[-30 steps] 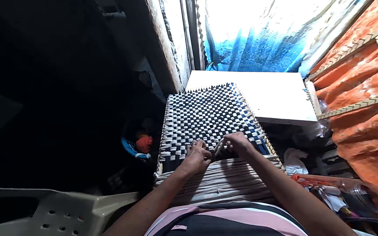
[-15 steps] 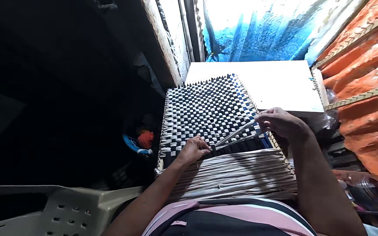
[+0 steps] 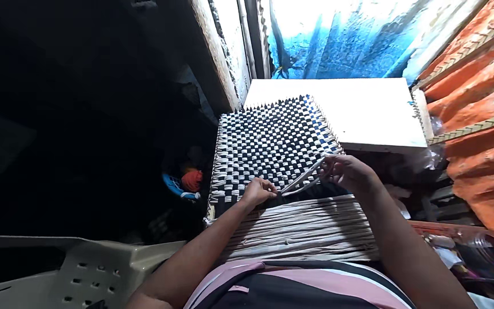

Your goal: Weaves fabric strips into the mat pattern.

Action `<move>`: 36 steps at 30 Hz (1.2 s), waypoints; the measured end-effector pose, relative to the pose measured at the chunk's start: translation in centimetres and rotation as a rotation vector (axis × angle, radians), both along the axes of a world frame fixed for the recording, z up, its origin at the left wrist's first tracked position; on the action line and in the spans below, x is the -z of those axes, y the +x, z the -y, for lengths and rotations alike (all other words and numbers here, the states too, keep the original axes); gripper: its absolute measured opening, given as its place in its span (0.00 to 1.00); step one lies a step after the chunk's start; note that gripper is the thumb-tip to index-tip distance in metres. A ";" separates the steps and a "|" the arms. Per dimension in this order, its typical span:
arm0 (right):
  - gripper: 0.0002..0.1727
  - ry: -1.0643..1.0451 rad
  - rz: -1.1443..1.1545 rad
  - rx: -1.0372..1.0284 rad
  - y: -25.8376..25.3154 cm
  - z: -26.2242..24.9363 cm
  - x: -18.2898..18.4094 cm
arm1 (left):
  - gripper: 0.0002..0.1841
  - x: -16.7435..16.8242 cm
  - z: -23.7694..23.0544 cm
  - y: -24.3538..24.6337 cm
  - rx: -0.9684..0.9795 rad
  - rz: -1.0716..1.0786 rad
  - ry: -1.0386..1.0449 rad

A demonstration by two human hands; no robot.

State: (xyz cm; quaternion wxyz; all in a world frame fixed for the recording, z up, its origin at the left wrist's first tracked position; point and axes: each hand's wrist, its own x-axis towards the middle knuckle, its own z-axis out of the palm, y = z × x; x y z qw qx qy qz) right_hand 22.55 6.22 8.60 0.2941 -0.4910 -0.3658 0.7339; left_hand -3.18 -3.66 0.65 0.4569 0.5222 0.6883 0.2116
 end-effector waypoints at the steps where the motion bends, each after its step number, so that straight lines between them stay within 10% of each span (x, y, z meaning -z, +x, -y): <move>1: 0.13 -0.021 -0.010 0.004 0.0 -0.1 0.0 | 0.07 -0.2 0.0 -0.3 -0.001 0.042 0.007; 9: 0.09 -0.194 -0.140 0.456 1.6 -2.4 0.5 | 0.09 -0.5 0.1 -1.2 0.031 0.170 -0.004; 15: 0.11 -0.110 -0.102 0.301 0.9 -1.8 -0.3 | 0.13 0.5 0.0 1.0 -0.067 -0.176 0.041; 22: 0.11 -0.107 -0.096 0.374 1.7 -1.9 -0.5 | 0.07 -0.3 0.2 -4.2 -0.001 0.290 0.177; 33: 0.09 -0.119 -0.038 0.466 0.9 -1.5 -0.4 | 0.16 -1.2 0.8 -0.1 0.206 -0.323 0.068; 36: 0.11 -0.069 -0.108 0.380 1.1 -0.9 -1.7 | 0.17 -2.0 0.4 -0.9 0.204 -0.202 0.088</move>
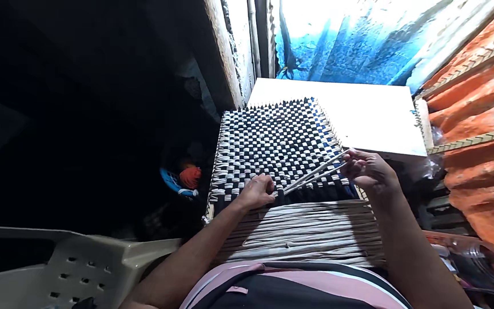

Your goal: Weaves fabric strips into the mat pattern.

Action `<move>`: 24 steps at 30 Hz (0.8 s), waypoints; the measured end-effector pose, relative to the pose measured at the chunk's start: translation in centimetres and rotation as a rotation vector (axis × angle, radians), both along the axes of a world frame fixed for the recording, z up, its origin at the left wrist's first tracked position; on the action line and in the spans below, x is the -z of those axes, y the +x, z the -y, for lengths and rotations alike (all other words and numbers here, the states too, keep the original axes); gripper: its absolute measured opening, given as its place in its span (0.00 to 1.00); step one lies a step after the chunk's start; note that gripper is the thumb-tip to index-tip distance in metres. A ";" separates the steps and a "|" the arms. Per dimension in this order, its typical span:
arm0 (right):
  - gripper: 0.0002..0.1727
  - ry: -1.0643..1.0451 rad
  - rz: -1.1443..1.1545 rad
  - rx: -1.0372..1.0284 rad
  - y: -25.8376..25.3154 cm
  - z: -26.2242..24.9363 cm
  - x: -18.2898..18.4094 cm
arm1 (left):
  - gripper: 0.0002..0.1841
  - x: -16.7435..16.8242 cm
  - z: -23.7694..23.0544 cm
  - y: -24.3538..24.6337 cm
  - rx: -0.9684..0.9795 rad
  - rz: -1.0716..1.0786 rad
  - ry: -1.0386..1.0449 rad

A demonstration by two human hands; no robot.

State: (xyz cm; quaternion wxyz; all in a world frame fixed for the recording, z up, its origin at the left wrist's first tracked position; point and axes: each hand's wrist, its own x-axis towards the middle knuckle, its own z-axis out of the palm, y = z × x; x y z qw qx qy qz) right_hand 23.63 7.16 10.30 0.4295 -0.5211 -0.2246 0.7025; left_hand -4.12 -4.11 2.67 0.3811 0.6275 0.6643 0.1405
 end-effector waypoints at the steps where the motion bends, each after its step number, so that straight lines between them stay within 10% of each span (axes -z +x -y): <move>1: 0.11 0.028 -0.016 -0.046 0.2 0.0 -0.4 | 0.15 -0.3 -0.1 -0.5 0.002 0.095 0.040; 14: 0.10 0.713 0.005 -0.728 -7.5 9.1 -8.4 | 0.02 -13.0 3.2 2.7 -0.101 0.490 0.420; 18: 0.11 0.984 0.442 -0.848 -6.4 6.5 -5.3 | 0.12 -13.4 3.6 -1.2 -0.162 0.408 0.432; 24: 0.13 0.679 0.922 -1.184 -6.2 3.6 4.1 | 0.14 -12.2 2.4 -3.3 -0.427 0.784 0.339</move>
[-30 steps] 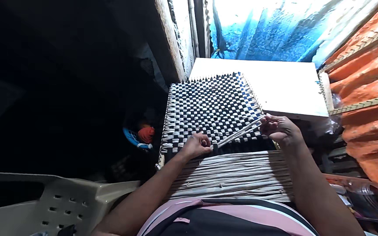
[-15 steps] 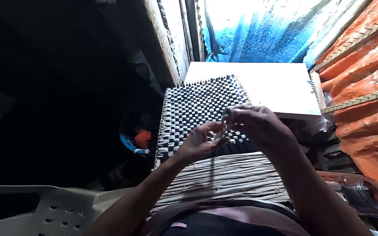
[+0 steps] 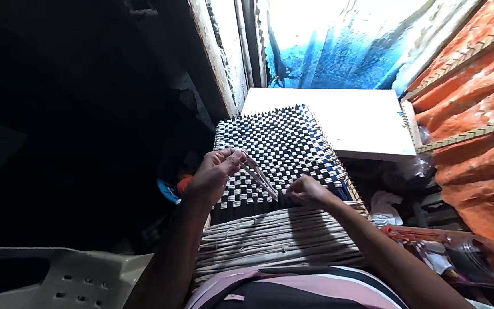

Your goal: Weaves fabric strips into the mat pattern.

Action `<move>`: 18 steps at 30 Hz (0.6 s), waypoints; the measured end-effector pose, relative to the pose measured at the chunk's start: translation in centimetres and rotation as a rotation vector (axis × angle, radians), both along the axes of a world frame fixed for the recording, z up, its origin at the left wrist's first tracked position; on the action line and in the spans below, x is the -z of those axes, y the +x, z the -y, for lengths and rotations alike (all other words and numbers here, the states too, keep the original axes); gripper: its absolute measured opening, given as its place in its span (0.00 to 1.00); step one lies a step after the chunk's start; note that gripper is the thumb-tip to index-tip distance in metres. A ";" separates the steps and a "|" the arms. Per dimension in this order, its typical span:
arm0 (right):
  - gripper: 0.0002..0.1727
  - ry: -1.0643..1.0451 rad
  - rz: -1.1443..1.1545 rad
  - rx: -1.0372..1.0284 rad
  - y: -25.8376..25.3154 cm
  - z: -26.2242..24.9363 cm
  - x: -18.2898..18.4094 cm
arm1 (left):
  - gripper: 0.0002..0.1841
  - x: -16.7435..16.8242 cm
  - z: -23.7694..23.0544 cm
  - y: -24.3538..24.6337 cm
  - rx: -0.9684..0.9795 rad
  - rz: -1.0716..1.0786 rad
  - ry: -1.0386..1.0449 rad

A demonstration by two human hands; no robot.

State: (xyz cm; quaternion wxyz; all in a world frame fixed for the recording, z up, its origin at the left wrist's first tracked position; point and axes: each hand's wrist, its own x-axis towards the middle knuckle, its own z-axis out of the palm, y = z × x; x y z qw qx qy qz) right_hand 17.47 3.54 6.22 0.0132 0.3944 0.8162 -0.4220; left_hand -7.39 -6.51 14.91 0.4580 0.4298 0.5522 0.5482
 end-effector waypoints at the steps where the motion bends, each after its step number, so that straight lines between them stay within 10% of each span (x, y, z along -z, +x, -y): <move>1: 0.14 0.038 0.095 -0.001 -0.3 0.2 0.4 | 0.15 0.3 -0.3 0.0 -0.003 0.072 0.001; 10: 0.23 0.204 0.445 -0.080 -2.2 2.9 0.5 | 0.14 4.6 -2.0 2.3 -0.019 0.391 0.223; 18: 0.21 0.023 0.304 0.076 -1.2 1.1 2.2 | 0.12 7.8 -2.7 3.9 0.254 -0.312 0.111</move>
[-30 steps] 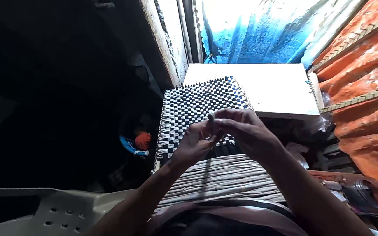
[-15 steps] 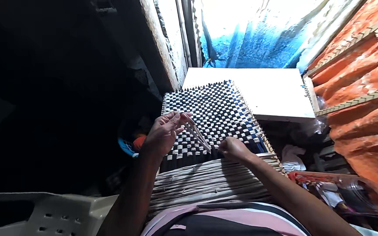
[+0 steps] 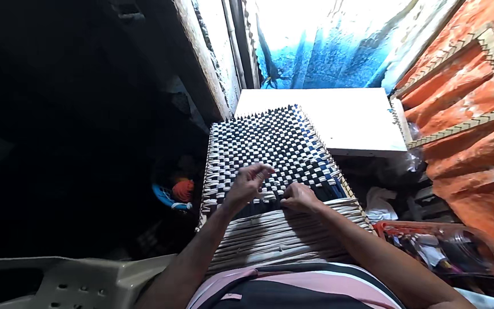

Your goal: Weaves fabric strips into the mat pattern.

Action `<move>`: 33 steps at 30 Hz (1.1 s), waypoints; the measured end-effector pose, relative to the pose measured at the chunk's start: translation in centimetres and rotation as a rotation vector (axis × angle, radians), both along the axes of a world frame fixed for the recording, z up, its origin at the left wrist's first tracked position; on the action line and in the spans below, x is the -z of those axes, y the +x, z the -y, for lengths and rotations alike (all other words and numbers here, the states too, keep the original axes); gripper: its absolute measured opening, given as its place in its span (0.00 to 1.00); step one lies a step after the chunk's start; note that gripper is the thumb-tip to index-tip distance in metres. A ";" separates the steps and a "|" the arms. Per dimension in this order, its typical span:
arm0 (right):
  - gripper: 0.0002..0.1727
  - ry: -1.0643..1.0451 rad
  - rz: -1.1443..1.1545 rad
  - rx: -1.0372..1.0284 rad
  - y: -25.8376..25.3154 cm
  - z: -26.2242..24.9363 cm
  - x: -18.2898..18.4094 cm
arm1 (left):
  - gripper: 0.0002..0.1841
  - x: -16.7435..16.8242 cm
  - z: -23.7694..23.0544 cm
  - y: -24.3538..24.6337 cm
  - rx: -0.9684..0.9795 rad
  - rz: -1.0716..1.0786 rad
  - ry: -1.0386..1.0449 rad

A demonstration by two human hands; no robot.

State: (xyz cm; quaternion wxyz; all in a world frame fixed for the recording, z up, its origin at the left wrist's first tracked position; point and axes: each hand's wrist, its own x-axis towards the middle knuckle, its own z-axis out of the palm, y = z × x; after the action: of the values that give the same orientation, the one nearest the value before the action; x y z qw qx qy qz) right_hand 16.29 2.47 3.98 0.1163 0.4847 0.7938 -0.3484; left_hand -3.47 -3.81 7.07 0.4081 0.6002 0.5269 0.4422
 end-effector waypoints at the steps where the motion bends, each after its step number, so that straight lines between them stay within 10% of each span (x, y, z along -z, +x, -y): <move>1: 0.21 -0.026 -0.039 0.012 0.2 -0.4 0.3 | 0.12 1.1 -0.1 0.6 0.071 -0.091 -0.064; 10: 0.17 -0.132 -0.100 -0.022 0.5 -0.9 0.0 | 0.16 5.1 0.4 4.9 0.263 -0.770 -0.424; 21: 0.14 0.167 0.165 -0.111 -0.8 2.3 -2.5 | 0.18 4.7 1.7 5.1 0.170 -0.623 -0.404; 33: 0.16 -0.177 -0.626 0.563 2.0 -1.0 -1.7 | 0.10 5.1 1.2 3.3 0.104 -0.482 -0.135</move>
State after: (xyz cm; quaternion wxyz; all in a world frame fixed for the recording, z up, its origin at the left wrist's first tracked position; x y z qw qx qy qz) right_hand 18.27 3.50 5.70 -0.1888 0.5413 0.5948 -0.5635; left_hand -0.18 -5.04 1.94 0.3322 0.6861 0.6055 0.2286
